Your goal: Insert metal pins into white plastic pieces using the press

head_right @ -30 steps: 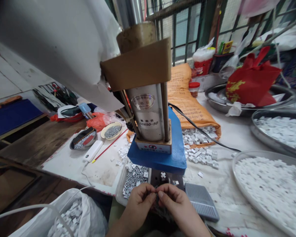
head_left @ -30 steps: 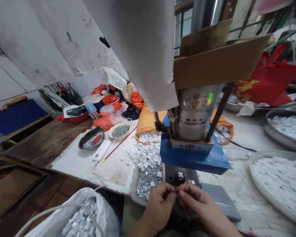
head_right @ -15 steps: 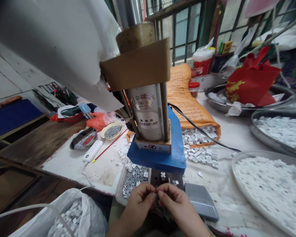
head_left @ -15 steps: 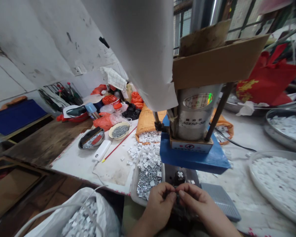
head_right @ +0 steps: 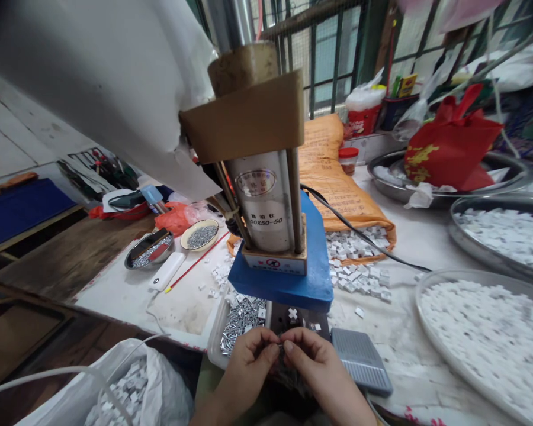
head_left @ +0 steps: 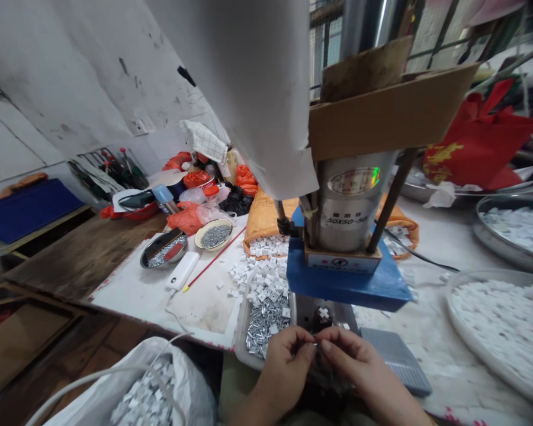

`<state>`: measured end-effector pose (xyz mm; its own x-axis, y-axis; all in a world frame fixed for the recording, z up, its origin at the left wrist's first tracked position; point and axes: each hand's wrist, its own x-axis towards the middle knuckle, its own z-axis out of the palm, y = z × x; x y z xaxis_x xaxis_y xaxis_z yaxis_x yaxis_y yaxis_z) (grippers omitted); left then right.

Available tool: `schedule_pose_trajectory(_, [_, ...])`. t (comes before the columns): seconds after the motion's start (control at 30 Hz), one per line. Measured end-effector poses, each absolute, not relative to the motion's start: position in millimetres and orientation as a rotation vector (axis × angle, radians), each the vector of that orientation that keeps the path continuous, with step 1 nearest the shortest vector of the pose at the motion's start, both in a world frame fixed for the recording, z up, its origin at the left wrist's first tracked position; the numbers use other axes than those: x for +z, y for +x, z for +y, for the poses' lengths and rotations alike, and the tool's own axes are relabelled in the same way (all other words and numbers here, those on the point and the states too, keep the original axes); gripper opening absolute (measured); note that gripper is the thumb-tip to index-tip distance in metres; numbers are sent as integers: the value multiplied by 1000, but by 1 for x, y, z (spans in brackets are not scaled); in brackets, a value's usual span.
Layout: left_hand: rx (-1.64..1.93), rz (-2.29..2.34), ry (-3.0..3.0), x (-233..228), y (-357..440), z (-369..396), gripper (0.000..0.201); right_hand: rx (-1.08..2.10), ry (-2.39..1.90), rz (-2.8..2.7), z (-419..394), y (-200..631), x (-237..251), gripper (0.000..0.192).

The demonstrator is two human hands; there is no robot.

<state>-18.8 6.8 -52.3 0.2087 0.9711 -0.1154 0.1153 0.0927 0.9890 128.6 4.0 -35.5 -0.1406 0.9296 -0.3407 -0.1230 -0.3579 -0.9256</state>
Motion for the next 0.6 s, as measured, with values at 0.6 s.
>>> schedule_pose_trajectory(0.6, [924, 1111, 1187, -51, -26, 11, 20, 669, -1775, -1353, 60, 228, -59, 22])
